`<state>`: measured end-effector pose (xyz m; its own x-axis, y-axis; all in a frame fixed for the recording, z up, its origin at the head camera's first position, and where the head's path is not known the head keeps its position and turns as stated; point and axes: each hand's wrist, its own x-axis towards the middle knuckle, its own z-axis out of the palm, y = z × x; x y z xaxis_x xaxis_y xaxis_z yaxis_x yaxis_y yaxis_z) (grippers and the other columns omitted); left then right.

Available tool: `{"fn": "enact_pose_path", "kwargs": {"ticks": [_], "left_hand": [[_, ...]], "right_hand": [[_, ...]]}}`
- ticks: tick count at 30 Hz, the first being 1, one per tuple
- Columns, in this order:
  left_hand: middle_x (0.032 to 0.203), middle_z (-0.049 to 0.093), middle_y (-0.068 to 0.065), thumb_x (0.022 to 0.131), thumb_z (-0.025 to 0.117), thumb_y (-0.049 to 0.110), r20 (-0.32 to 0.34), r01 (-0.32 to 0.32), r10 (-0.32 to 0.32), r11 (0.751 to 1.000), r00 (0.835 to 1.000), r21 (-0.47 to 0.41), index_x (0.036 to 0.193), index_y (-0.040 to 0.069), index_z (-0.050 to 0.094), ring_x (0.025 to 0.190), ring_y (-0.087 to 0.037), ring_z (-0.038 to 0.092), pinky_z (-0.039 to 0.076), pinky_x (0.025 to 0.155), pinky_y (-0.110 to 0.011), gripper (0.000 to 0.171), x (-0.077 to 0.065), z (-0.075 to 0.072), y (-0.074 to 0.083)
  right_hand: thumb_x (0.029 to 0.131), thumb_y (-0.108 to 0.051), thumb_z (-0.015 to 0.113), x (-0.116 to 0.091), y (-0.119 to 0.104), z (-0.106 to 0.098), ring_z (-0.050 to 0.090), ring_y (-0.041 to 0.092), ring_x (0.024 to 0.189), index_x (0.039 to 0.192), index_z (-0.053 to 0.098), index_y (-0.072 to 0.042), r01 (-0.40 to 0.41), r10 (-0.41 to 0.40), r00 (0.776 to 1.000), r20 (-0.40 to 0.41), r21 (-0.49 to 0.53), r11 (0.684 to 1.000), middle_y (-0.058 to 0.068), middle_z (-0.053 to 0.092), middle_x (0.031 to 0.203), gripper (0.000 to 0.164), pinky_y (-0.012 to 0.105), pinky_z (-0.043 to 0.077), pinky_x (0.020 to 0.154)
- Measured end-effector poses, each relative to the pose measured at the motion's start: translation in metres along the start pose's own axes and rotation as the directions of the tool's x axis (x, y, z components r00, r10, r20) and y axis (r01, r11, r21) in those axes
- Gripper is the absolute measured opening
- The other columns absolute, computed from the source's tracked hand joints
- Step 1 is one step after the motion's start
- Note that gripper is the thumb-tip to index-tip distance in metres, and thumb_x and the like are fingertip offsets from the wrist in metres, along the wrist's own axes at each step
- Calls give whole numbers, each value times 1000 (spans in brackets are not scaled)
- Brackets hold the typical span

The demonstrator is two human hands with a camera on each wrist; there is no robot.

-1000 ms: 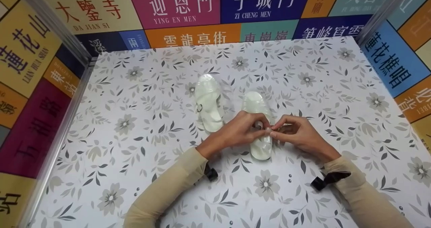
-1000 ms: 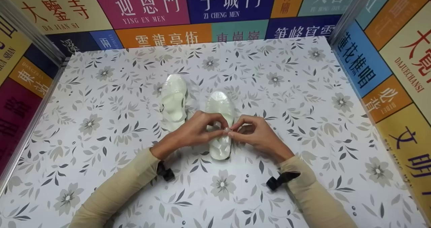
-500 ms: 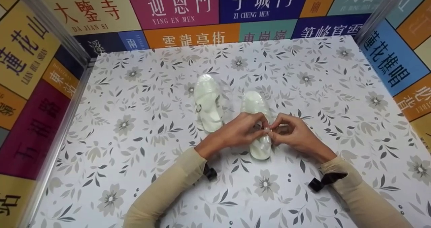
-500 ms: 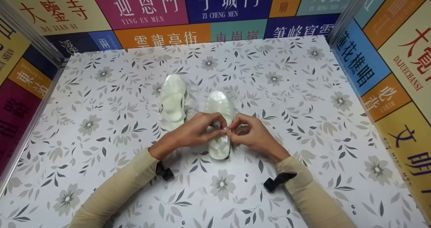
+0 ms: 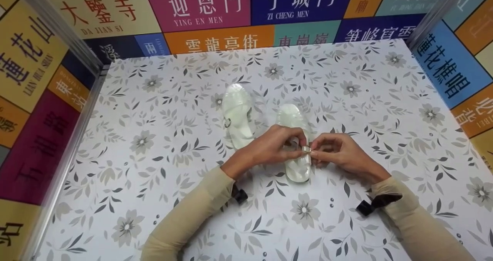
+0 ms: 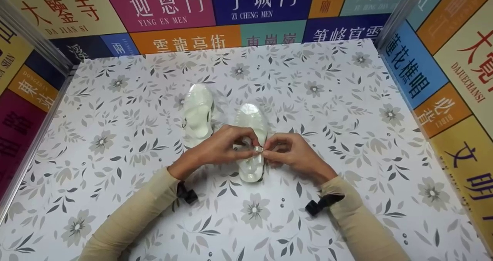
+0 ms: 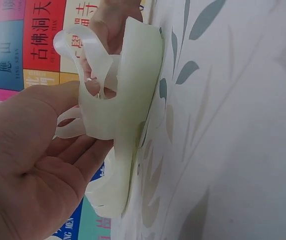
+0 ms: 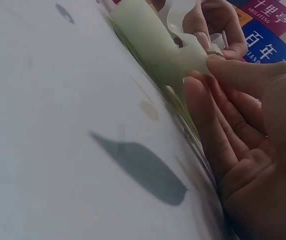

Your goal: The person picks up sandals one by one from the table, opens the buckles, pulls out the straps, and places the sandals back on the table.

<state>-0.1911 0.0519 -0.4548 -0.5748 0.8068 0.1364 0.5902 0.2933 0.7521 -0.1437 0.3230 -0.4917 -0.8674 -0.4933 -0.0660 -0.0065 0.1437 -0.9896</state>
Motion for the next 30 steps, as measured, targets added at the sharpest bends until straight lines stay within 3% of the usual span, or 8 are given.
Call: {"fn": "enact_pose_path", "kwargs": {"ticks": [7, 11, 14, 20, 30], "left_hand": [[109, 82, 2, 100, 81, 30, -19, -15, 15, 1000, 1000, 20, 110, 14, 77, 98, -2, 73, 60, 91, -16, 18, 1, 2, -1], [108, 82, 2, 100, 81, 28, -25, -3, 3, 1000, 1000, 3, 110, 15, 78, 93, -1, 73, 62, 87, -20, 17, 0, 4, -2], [106, 82, 4, 99, 81, 27, -28, 13, -13, 1000, 1000, -10, 109, 16, 78, 92, -1, 71, 62, 86, -22, 15, -1, 5, -2], [107, 81, 5, 99, 81, 26, -27, 21, -22, 1000, 999, -4, 111, 17, 78, 92, -2, 70, 62, 86, -26, 15, -1, 4, -1], [111, 82, 2, 100, 81, 24, -6, 37, -37, 999, 999, -18, 115, 14, 77, 98, -1, 72, 59, 89, -15, 18, 2, 5, 2]], "right_hand": [[104, 1, 67, 2, 1, -6, 72, 13, 72, 112, 68, 14, 42, -47, 996, 82, 56, 998, 12, 76, 88, 16, 29, 65, 66], [106, -2, 65, 3, -1, -5, 71, 11, 72, 113, 69, 14, 33, -36, 993, 110, 32, 999, 9, 75, 88, 18, 28, 64, 67], [107, -6, 65, 4, -1, -2, 71, 10, 73, 113, 69, 12, 6, -8, 995, 104, 19, 1000, 6, 75, 87, 19, 26, 64, 68], [109, -5, 62, 3, -1, 2, 73, 10, 78, 115, 65, 17, -18, 10, 996, 83, 94, 995, 4, 76, 91, 23, 23, 63, 71], [107, -4, 64, 1, -1, 1, 76, 13, 85, 117, 65, 19, -24, 16, 997, 70, 124, 992, 5, 77, 98, 25, 25, 65, 76]]}}
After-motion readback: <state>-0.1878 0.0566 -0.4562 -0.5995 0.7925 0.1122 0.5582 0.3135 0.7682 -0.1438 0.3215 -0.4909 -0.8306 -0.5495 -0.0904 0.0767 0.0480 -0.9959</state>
